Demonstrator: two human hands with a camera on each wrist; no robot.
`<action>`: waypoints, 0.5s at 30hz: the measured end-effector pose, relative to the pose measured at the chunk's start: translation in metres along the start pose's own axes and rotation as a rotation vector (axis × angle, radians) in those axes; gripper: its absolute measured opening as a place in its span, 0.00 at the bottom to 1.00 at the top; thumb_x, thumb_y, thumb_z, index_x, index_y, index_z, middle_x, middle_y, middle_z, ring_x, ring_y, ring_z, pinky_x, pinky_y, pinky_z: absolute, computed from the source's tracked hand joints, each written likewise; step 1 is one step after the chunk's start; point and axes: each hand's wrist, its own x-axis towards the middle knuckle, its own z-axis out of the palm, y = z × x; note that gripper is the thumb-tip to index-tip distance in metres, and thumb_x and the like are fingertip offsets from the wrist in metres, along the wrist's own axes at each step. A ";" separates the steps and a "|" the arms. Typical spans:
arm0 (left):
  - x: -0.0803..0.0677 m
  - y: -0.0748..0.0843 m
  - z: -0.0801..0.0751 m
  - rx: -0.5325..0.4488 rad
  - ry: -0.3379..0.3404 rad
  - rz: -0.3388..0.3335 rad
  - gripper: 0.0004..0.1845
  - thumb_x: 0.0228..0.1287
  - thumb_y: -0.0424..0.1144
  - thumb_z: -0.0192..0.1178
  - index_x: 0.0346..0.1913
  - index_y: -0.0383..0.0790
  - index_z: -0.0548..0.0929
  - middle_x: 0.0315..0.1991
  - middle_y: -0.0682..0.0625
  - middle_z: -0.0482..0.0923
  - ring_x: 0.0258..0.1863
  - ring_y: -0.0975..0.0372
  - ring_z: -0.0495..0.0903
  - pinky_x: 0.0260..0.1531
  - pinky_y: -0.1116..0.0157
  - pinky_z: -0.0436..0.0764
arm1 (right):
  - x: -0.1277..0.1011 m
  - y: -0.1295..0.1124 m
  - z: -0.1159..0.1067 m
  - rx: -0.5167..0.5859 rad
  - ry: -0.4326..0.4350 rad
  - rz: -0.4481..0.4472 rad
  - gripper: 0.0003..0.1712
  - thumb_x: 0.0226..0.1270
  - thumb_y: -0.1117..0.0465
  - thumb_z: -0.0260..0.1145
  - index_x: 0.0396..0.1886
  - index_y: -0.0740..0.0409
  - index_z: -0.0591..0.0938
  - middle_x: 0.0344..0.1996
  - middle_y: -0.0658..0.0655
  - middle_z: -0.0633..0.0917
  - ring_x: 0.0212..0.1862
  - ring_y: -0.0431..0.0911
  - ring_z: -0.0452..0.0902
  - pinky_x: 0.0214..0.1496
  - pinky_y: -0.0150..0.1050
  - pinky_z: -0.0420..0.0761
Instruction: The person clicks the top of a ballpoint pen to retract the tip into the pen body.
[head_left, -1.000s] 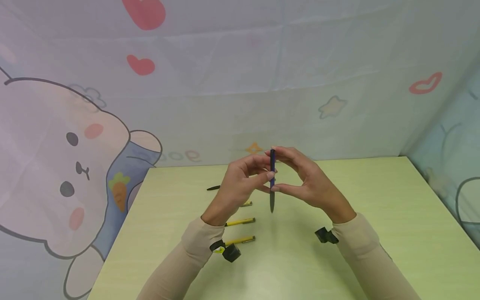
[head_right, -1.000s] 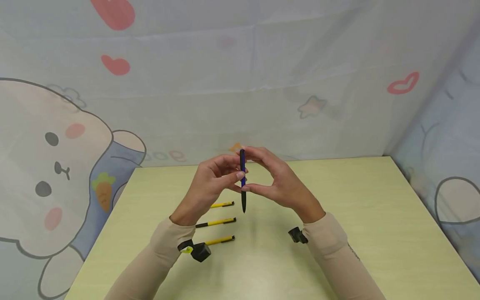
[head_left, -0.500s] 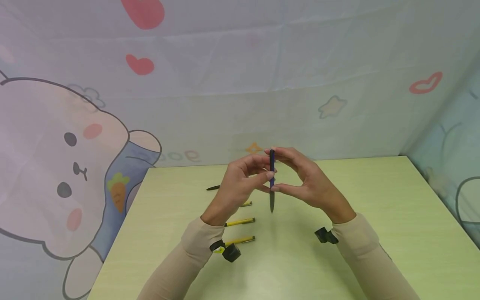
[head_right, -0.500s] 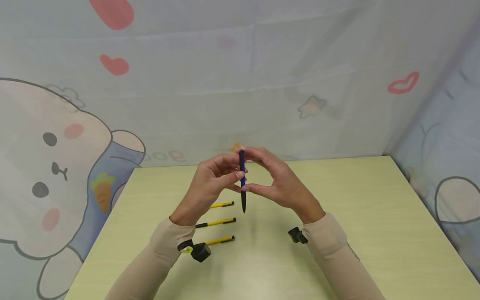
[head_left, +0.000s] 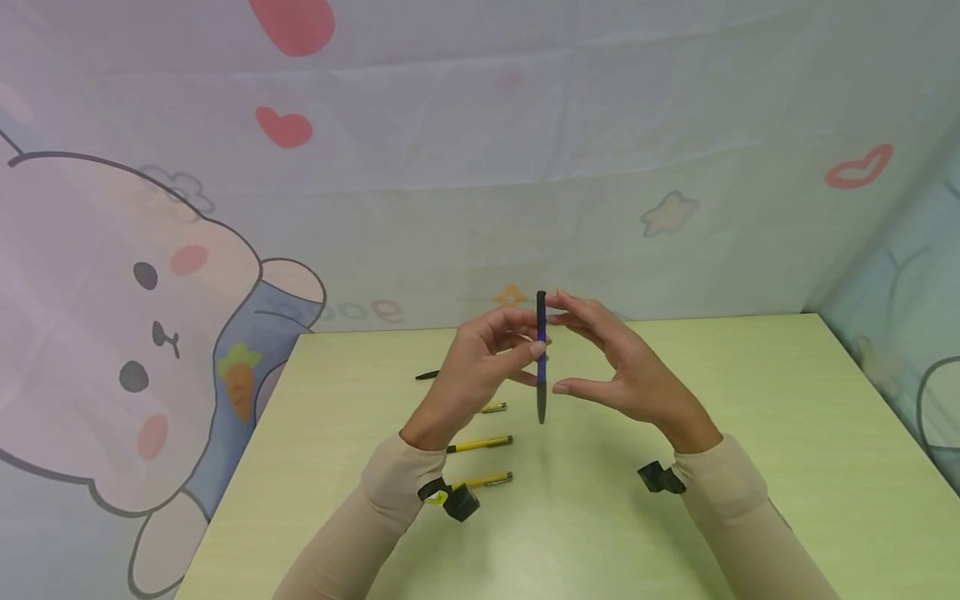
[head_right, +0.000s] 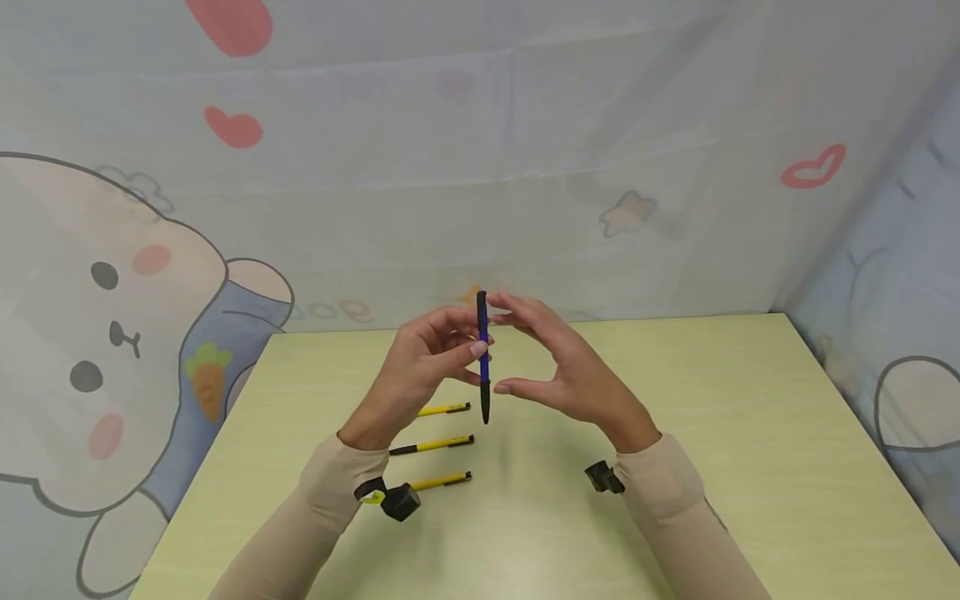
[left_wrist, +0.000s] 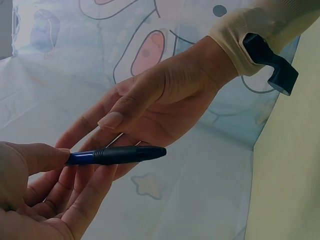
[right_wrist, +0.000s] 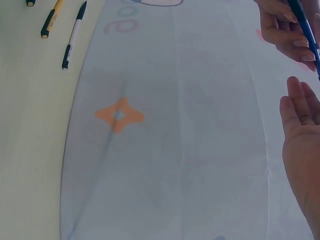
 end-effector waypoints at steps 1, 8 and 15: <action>0.000 -0.001 -0.001 0.000 -0.001 -0.006 0.14 0.72 0.33 0.63 0.57 0.39 0.81 0.50 0.42 0.79 0.49 0.48 0.82 0.39 0.50 0.89 | -0.001 -0.001 0.000 0.005 0.001 0.001 0.59 0.50 0.84 0.74 0.80 0.67 0.53 0.75 0.66 0.64 0.72 0.58 0.67 0.76 0.41 0.66; -0.002 -0.005 -0.006 0.002 0.010 -0.053 0.14 0.72 0.34 0.63 0.57 0.41 0.81 0.50 0.43 0.79 0.49 0.50 0.83 0.39 0.50 0.88 | -0.009 -0.004 -0.002 0.030 0.040 0.078 0.56 0.55 0.84 0.71 0.81 0.60 0.55 0.73 0.65 0.66 0.71 0.62 0.68 0.76 0.41 0.66; -0.004 -0.009 -0.014 0.018 0.026 -0.074 0.13 0.72 0.34 0.63 0.57 0.41 0.81 0.50 0.43 0.79 0.50 0.48 0.82 0.40 0.50 0.88 | -0.015 -0.003 -0.002 0.062 0.080 0.068 0.48 0.59 0.85 0.66 0.77 0.63 0.62 0.69 0.66 0.72 0.67 0.59 0.72 0.72 0.43 0.71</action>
